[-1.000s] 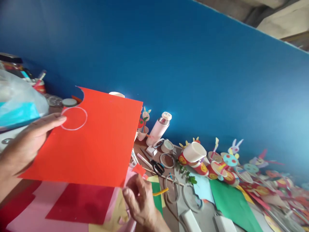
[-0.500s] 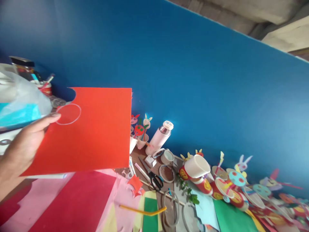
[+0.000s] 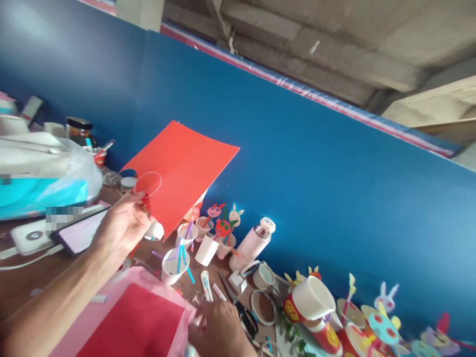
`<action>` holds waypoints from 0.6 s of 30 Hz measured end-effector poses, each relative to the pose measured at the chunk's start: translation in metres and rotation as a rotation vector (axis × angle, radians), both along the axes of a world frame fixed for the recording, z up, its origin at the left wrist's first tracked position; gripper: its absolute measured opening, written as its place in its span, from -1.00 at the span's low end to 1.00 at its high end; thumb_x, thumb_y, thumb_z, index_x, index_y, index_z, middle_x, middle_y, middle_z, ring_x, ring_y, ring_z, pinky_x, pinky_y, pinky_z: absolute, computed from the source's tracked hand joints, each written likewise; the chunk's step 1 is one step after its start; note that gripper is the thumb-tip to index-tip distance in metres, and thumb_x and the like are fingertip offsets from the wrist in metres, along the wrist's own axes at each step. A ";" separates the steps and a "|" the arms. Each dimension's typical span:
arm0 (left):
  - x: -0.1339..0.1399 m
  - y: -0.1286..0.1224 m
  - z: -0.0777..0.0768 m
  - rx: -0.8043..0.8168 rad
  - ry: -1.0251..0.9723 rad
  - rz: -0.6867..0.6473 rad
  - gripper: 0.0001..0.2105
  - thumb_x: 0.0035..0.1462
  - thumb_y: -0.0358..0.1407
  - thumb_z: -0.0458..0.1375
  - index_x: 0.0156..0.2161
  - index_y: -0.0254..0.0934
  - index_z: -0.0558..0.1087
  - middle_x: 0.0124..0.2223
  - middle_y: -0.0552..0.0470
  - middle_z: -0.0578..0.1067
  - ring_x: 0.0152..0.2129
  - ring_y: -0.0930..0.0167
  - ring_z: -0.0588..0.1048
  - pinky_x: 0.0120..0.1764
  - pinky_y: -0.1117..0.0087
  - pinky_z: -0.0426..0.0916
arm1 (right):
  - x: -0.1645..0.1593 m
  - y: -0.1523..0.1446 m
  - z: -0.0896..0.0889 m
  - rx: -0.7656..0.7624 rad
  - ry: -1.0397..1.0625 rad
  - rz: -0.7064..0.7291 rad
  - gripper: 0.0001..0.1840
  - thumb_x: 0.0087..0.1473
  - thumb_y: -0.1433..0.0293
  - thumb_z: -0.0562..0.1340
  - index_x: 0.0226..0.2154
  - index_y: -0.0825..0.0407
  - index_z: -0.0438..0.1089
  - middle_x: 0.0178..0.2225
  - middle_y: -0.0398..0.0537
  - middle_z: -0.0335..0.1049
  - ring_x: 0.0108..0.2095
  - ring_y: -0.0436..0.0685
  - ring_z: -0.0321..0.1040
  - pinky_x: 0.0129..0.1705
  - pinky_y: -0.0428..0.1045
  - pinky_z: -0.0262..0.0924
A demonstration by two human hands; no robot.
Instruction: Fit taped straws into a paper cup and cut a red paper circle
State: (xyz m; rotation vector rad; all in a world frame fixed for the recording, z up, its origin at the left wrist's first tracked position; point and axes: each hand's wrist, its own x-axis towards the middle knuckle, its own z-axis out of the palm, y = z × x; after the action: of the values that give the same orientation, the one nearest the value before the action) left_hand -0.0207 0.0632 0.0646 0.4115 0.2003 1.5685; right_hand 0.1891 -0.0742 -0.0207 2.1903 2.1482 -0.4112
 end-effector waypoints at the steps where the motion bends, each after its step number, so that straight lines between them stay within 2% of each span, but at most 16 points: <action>1: -0.002 0.001 0.001 0.013 -0.002 0.009 -0.80 -0.11 -0.57 0.15 -0.49 -0.27 0.24 -0.49 0.22 0.50 -0.61 0.56 0.45 -0.49 0.52 0.31 | 0.003 0.015 0.002 0.065 0.023 -0.031 -0.86 -0.03 0.41 0.18 -0.43 -0.01 0.48 -0.49 -0.13 0.50 -0.42 0.05 0.41 -0.41 -0.11 0.09; 5: -0.005 0.004 0.005 0.021 0.019 0.042 -0.80 -0.12 -0.57 0.16 -0.51 -0.28 0.23 -0.52 0.20 0.49 -0.63 0.54 0.43 -0.56 0.50 0.27 | 0.023 0.052 0.002 0.098 0.002 -0.101 -0.75 -0.04 0.41 0.09 -0.60 0.05 0.43 -0.60 -0.10 0.43 -0.54 0.02 0.31 -0.56 -0.10 -0.14; 8: 0.001 0.007 0.006 0.014 0.047 0.039 -0.79 -0.15 -0.57 0.17 -0.52 -0.28 0.23 -0.58 0.22 0.45 -0.66 0.52 0.42 -0.59 0.48 0.27 | 0.030 0.064 -0.007 0.083 0.024 -0.129 -0.72 -0.01 0.36 0.09 -0.63 0.06 0.40 -0.65 -0.14 0.37 -0.58 -0.01 0.26 -0.58 -0.12 -0.17; 14: 0.012 0.005 -0.002 0.068 0.130 0.034 -0.83 -0.11 -0.54 0.20 -0.46 -0.29 0.31 -0.52 0.22 0.45 -0.65 0.52 0.41 -0.62 0.47 0.28 | 0.019 0.074 -0.028 0.112 0.048 -0.156 -0.66 0.06 0.26 0.08 -0.59 0.04 0.41 -0.59 -0.12 0.41 -0.53 0.00 0.29 -0.55 -0.13 -0.15; 18: 0.016 0.004 -0.009 0.067 0.157 0.028 -0.85 -0.08 -0.52 0.21 -0.46 -0.28 0.32 -0.54 0.23 0.44 -0.66 0.55 0.39 -0.60 0.48 0.30 | 0.047 0.064 -0.025 0.129 0.017 -0.212 -0.68 0.09 0.26 0.06 -0.52 0.01 0.43 -0.52 -0.10 0.46 -0.49 0.02 0.32 -0.51 -0.12 -0.12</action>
State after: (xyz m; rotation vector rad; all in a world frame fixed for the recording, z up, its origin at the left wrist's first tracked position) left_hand -0.0051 0.0667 0.0561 0.5869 0.2762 1.5744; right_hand 0.2364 -0.0101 -0.0462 2.5056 2.0097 -0.3079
